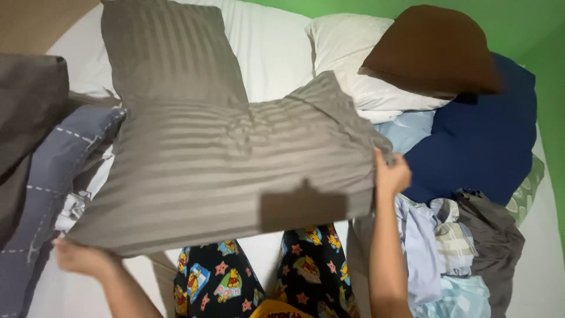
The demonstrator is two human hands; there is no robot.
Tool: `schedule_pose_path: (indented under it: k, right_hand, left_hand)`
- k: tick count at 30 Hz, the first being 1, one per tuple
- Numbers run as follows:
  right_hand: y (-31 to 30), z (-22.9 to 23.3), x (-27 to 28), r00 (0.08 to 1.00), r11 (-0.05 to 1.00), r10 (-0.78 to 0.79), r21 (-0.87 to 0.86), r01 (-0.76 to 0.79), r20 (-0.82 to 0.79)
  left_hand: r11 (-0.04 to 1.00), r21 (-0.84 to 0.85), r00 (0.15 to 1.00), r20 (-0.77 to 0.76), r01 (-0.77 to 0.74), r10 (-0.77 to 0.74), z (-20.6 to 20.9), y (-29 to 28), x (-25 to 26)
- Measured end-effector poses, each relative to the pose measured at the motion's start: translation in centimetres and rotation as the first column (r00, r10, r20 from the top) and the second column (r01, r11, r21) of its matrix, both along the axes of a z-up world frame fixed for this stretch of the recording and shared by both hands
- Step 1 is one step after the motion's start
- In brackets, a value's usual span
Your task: Putting a pillowcase onto a pillow and organizing bedding.
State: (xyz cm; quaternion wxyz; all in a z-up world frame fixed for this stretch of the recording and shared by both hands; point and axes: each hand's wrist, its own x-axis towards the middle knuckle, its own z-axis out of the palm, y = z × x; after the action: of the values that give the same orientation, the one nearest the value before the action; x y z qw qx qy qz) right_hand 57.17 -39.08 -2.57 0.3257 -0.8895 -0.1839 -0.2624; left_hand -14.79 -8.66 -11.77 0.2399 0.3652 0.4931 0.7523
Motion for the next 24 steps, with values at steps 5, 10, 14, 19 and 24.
schedule_pose_path:
  k: [5,10,14,19,24]
  right_hand:
    - [-1.6,0.7,-1.2,0.99,0.987,0.115,-0.121,-0.105,0.082]
    - [10.1,-3.6,-14.0,0.625,0.708,0.7,-0.225,-0.669,0.345]
    - [15.9,-5.8,-26.2,0.428,0.449,0.892,-0.179,-0.875,0.147]
    - [19.1,-11.2,-17.4,0.493,0.557,0.819,-0.198,-0.807,0.293]
    - [16.5,-14.0,-4.0,0.838,0.763,0.542,-0.386,-0.518,-0.054]
  left_hand:
    - [0.965,-0.165,0.677,-0.736,-0.203,0.017,3.0,-1.7,-0.6]
    - [0.893,-0.446,0.399,-0.81,0.059,-0.431,7.3,-2.0,16.4]
    - [0.881,-0.312,0.104,-0.924,0.356,-0.369,5.5,-4.0,28.5]
    - [0.856,-0.506,-0.111,-0.861,0.105,-0.496,0.6,-2.3,29.2]
    - [0.781,-0.62,-0.063,-0.778,-0.083,-0.625,0.3,3.1,24.3]
